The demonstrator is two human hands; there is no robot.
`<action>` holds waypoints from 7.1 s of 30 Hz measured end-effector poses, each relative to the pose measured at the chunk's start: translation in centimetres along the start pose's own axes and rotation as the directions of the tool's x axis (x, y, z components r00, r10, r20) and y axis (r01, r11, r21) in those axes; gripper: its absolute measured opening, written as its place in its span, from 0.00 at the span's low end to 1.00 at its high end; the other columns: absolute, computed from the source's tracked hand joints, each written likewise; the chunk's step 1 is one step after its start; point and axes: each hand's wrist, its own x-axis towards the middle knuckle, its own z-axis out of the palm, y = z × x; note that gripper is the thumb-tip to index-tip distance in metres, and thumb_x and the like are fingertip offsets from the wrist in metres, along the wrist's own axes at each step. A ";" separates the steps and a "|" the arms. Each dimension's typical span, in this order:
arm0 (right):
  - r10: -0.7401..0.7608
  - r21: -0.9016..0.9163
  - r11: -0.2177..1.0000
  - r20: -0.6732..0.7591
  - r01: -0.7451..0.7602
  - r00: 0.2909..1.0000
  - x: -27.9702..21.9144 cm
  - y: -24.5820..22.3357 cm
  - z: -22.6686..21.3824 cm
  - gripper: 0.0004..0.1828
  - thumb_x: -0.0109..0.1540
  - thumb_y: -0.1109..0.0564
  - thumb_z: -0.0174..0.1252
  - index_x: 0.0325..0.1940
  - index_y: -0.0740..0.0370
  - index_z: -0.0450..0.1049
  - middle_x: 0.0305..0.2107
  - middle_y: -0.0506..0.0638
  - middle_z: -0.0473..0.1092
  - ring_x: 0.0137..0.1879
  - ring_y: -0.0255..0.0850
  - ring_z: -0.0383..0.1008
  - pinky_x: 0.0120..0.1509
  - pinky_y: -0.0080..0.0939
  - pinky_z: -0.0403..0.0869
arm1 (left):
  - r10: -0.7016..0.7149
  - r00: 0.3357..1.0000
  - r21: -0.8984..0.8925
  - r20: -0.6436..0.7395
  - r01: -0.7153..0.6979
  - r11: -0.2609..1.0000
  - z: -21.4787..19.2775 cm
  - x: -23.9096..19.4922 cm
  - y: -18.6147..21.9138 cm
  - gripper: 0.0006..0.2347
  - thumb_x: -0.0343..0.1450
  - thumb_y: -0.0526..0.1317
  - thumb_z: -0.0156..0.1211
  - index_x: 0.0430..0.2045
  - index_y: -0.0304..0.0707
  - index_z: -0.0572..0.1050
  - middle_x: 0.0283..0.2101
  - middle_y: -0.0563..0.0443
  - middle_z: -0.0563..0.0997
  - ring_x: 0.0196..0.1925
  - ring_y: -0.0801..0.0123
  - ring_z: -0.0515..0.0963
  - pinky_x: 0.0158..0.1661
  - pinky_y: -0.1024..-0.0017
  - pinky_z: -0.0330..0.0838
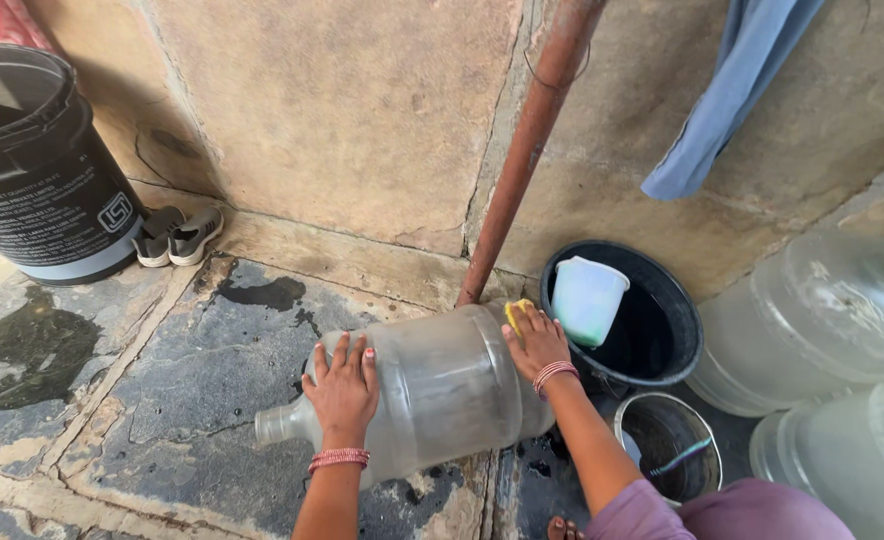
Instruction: The person cleans a large plastic water jug by scrubbing the exterior with a sponge and then vigorously shaking it with water inside to rinse the interior.
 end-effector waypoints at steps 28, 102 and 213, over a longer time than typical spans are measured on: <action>0.549 0.432 0.687 0.219 -0.584 0.807 -5.0 4.7 2.9 0.57 0.48 0.15 0.54 0.58 0.66 0.76 0.52 0.69 0.77 0.61 0.61 0.76 0.68 0.54 0.71 | -0.410 0.906 -0.543 -0.102 0.294 0.786 2.6 -7.4 -4.5 0.41 0.65 0.62 0.60 0.74 0.58 0.50 0.73 0.37 0.59 0.69 0.40 0.64 0.61 0.45 0.58; -0.309 -0.075 0.951 -0.180 0.300 0.934 -7.6 -14.6 3.9 0.50 0.67 0.24 0.39 0.74 0.70 0.56 0.70 0.67 0.54 0.77 0.59 0.51 0.77 0.62 0.51 | -0.599 0.792 -0.437 0.121 0.584 0.684 -2.1 1.0 -3.1 0.41 0.60 0.68 0.63 0.69 0.57 0.64 0.67 0.42 0.70 0.66 0.44 0.71 0.62 0.50 0.64; 0.067 -0.031 0.995 -0.445 -0.090 0.893 -8.8 -5.8 2.9 0.30 0.67 0.43 0.40 0.71 0.54 0.61 0.70 0.50 0.60 0.78 0.54 0.52 0.77 0.75 0.43 | -0.275 0.959 -0.199 0.062 0.282 0.939 0.1 2.4 -4.6 0.23 0.71 0.60 0.52 0.63 0.73 0.68 0.75 0.54 0.59 0.74 0.45 0.59 0.63 0.46 0.63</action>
